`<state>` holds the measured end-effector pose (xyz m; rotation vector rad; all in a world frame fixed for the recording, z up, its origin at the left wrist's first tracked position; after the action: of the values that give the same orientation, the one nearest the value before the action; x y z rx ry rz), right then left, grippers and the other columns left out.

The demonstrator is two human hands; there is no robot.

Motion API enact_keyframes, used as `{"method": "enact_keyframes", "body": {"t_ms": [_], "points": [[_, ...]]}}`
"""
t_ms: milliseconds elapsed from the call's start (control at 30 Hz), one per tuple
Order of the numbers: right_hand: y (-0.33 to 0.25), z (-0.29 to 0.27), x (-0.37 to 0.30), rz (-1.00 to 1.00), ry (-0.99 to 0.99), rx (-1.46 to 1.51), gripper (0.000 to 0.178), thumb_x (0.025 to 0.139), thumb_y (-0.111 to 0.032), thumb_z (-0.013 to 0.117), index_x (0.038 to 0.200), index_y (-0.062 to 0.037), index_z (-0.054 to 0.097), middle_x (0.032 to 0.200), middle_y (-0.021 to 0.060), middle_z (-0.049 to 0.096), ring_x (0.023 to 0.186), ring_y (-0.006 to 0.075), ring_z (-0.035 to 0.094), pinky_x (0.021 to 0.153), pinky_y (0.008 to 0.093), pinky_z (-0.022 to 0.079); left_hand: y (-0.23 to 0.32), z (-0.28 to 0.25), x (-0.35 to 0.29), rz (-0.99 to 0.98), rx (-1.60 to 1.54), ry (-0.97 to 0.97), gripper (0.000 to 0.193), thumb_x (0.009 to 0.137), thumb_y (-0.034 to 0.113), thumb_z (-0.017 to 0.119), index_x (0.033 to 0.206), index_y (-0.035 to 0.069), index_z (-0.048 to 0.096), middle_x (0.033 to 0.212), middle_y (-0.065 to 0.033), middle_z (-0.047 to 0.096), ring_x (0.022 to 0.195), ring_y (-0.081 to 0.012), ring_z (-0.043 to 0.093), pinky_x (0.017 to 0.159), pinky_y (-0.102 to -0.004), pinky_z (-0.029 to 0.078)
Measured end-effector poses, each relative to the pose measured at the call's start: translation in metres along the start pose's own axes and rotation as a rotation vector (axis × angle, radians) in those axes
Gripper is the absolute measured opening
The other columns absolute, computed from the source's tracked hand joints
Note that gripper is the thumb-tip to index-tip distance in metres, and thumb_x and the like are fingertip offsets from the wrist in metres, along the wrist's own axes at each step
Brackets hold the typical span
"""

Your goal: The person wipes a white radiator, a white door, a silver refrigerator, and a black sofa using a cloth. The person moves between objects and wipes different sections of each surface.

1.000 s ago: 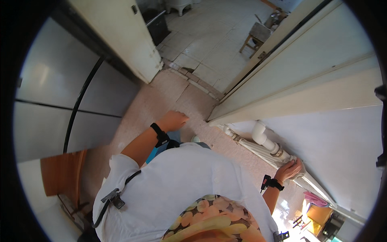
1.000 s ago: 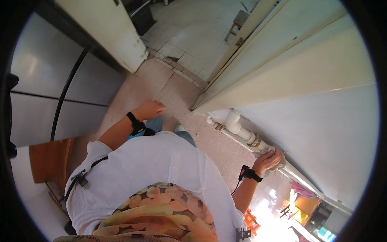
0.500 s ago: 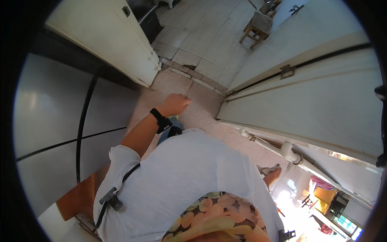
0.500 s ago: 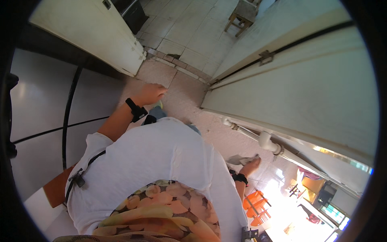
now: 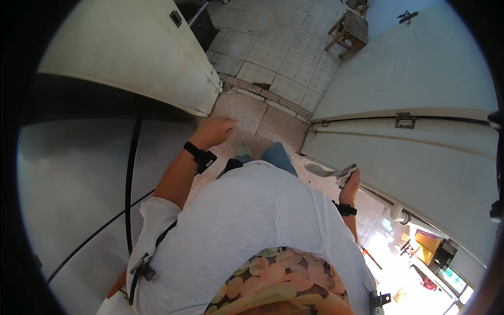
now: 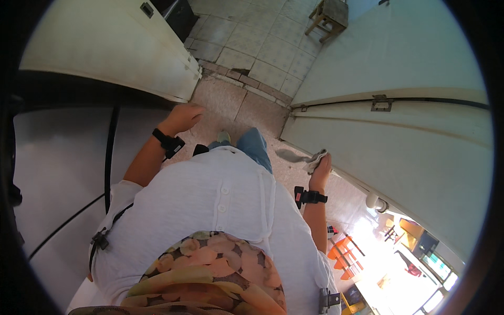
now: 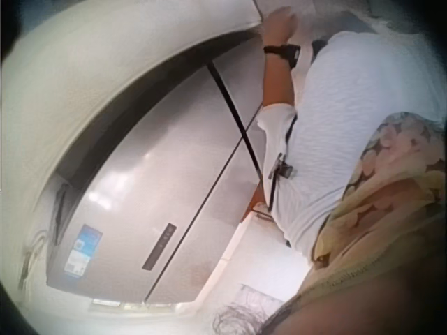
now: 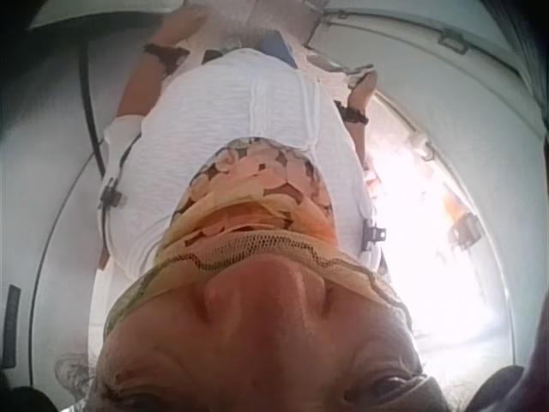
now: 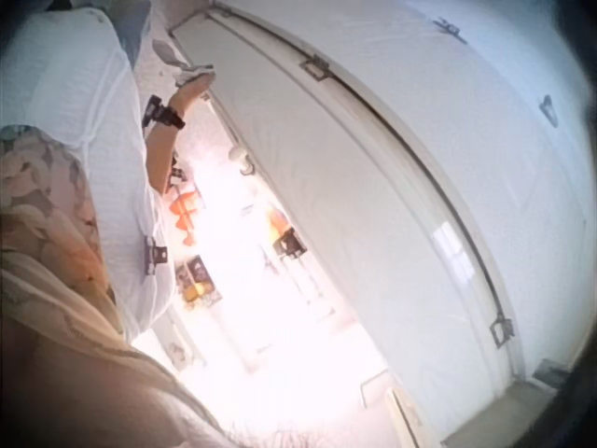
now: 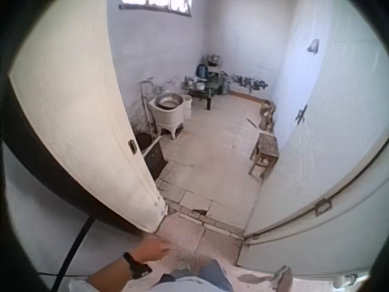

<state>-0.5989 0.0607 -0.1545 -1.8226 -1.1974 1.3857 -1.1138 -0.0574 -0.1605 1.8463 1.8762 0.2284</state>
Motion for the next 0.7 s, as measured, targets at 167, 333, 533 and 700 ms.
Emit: {"method": "enact_keyframes", "body": {"t_ms": [167, 333, 533, 700], "points": [[-0.066, 0.048, 0.019, -0.158, -0.08, 0.096, 0.028, 0.109, -0.02, 0.037, 0.119, -0.003, 0.058, 0.107, 0.004, 0.059, 0.099, 0.0157, 0.056, 0.088, 0.0299, 0.046, 0.019, -0.024, 0.067, 0.153, -0.145, 0.046, 0.028, 0.096, 0.026, 0.064, 0.119, 0.012, 0.07, 0.105, -0.012, 0.071, 0.098, -0.0353, 0.067, 0.08, -0.0457, 0.054], [-0.081, 0.087, 0.066, -0.152, 0.018, 0.193, 0.028, 0.109, -0.026, 0.044, 0.118, -0.0036, 0.058, 0.095, -0.0004, 0.058, 0.084, 0.0117, 0.052, 0.077, 0.0278, 0.044, 0.033, -0.04, 0.143, 0.249, -0.123, -0.039, 0.028, 0.096, 0.026, 0.064, 0.119, 0.013, 0.07, 0.106, -0.012, 0.071, 0.098, -0.0354, 0.067, 0.081, -0.0464, 0.054], [-0.136, 0.126, 0.135, -0.138, 0.006, 0.142, 0.03, 0.112, -0.029, 0.043, 0.123, -0.0042, 0.056, 0.086, -0.0042, 0.052, 0.07, 0.0054, 0.044, 0.059, 0.0246, 0.038, 0.035, -0.07, 0.239, 0.301, 0.056, -0.181, 0.028, 0.094, 0.023, 0.064, 0.12, 0.016, 0.071, 0.107, -0.0123, 0.071, 0.097, -0.0354, 0.068, 0.079, -0.0485, 0.054], [-0.172, 0.118, 0.198, -0.185, -0.005, 0.114, 0.032, 0.111, -0.031, 0.047, 0.127, -0.0049, 0.056, 0.089, -0.0048, 0.053, 0.076, 0.0051, 0.045, 0.066, 0.0232, 0.04, 0.055, -0.094, 0.323, 0.362, 0.034, -0.116, 0.018, 0.093, 0.022, 0.062, 0.107, 0.014, 0.071, 0.099, -0.0125, 0.071, 0.091, -0.0365, 0.067, 0.077, -0.0497, 0.054]]}}
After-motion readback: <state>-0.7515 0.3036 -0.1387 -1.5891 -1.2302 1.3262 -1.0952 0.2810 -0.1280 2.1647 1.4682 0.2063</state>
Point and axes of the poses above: each hand's wrist, its own x-axis towards the middle knuckle, its own z-axis out of the palm, y = z × x, the point moved 10 cm from there along x, towards the middle knuckle
